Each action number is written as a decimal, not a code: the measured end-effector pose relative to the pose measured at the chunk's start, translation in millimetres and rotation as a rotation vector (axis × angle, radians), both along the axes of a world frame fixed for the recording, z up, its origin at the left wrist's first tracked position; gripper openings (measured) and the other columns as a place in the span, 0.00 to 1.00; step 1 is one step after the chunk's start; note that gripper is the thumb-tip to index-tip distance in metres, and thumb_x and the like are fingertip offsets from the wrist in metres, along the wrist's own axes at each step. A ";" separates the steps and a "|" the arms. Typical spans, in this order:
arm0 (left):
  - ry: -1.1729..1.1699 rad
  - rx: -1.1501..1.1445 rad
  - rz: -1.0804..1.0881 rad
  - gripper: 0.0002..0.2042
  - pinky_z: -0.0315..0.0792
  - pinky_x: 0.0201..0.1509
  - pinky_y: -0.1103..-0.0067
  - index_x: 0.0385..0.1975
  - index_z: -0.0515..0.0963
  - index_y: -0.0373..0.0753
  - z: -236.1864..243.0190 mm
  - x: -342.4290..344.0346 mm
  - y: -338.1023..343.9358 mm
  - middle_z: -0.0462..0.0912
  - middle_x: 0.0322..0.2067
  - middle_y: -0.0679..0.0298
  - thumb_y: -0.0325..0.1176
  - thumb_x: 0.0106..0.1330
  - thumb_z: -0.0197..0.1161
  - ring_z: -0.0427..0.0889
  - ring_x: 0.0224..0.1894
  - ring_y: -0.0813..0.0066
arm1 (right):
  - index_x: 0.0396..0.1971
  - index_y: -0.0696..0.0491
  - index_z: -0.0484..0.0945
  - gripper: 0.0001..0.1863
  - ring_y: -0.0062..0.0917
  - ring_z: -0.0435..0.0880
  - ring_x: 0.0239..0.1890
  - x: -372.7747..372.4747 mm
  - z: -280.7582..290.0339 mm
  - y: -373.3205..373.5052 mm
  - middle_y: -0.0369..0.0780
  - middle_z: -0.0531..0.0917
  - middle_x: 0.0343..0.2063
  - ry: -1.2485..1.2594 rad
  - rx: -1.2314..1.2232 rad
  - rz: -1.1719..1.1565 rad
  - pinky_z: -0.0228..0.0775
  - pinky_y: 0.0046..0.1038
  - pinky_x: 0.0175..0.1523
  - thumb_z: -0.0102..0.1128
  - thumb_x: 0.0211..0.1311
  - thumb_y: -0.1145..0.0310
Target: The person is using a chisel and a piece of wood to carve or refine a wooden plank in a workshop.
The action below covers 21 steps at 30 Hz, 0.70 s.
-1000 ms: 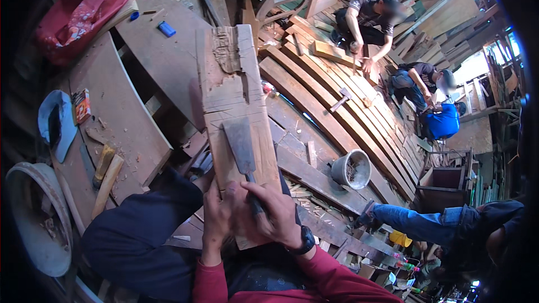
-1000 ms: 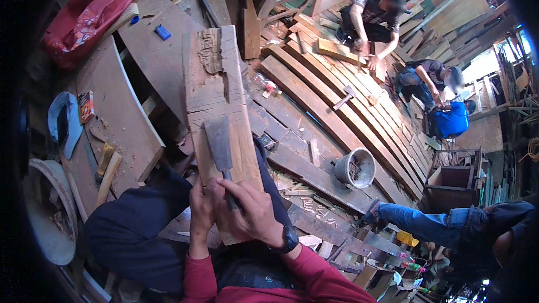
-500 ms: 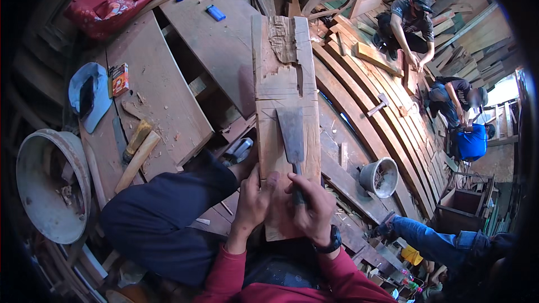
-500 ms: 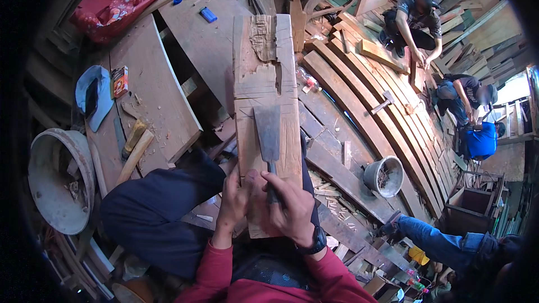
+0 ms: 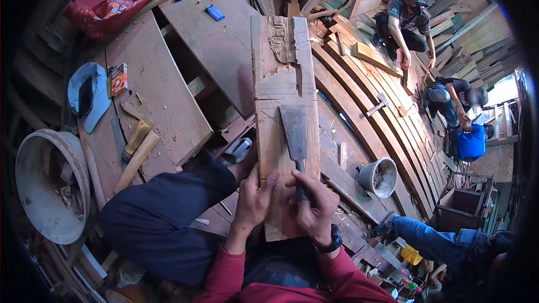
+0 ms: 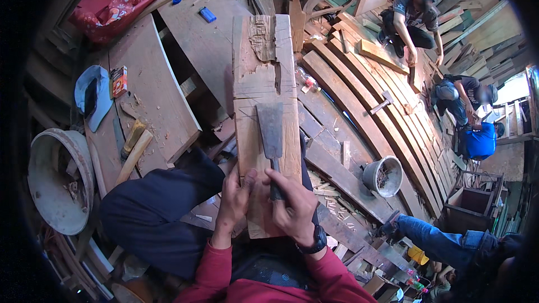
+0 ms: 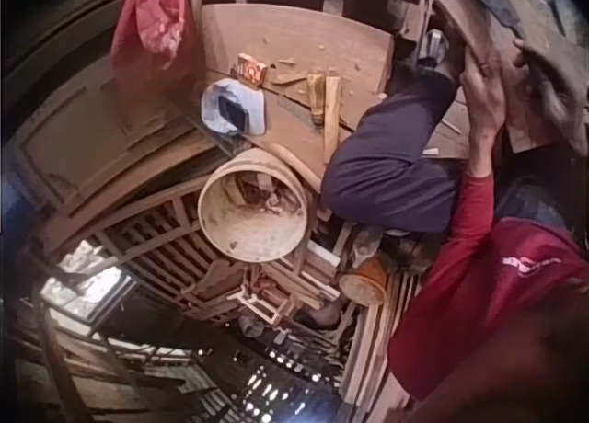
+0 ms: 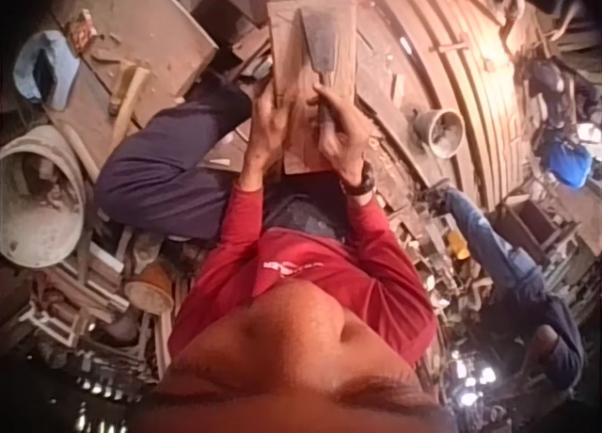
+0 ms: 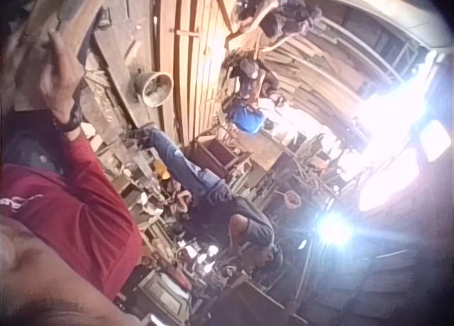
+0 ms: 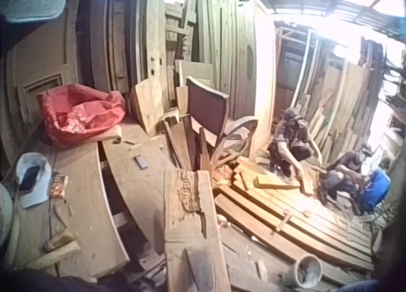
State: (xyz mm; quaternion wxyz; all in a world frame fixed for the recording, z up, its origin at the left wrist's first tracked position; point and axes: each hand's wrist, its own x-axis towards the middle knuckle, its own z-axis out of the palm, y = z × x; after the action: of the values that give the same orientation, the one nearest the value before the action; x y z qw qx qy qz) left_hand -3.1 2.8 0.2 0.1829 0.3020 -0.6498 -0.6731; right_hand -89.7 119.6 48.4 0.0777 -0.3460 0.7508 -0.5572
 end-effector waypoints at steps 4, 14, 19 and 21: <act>-0.016 -0.034 -0.001 0.26 0.76 0.42 0.65 0.51 0.72 0.23 -7.6 2.2 -0.3 0.83 0.36 0.38 0.48 0.73 0.57 0.85 0.41 0.41 | 0.50 0.61 0.80 0.18 0.21 0.82 0.22 -2.0 -10.2 9.7 0.42 0.85 0.28 0.069 -0.088 0.050 0.73 0.21 0.29 0.49 0.62 0.83; -0.027 0.012 -0.037 0.25 0.76 0.44 0.65 0.52 0.72 0.26 7.8 0.8 -1.7 0.84 0.38 0.41 0.48 0.74 0.56 0.85 0.45 0.45 | 0.51 0.60 0.80 0.23 0.26 0.84 0.25 -1.9 -6.3 5.9 0.44 0.85 0.28 -0.011 0.028 -0.021 0.75 0.24 0.33 0.49 0.55 0.87; 0.001 -0.020 -0.040 0.25 0.76 0.43 0.65 0.53 0.72 0.26 3.4 -0.5 -0.3 0.84 0.38 0.40 0.47 0.74 0.56 0.85 0.44 0.44 | 0.52 0.60 0.80 0.24 0.30 0.85 0.27 -2.0 -3.2 5.1 0.45 0.85 0.29 -0.030 -0.025 -0.001 0.76 0.26 0.35 0.51 0.54 0.87; -0.014 -0.080 -0.002 0.26 0.76 0.43 0.64 0.53 0.72 0.25 -10.7 2.1 1.5 0.84 0.37 0.39 0.47 0.74 0.56 0.85 0.44 0.44 | 0.51 0.60 0.80 0.23 0.29 0.83 0.24 -3.3 -2.4 0.9 0.45 0.84 0.27 0.057 0.018 0.002 0.75 0.25 0.32 0.50 0.54 0.86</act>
State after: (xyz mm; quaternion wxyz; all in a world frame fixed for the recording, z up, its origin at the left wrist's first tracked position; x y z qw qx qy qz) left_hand -0.9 4.4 -10.5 0.1894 0.2985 -0.6777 -0.6448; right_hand -92.9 120.5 46.1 0.0601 -0.3617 0.7574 -0.5403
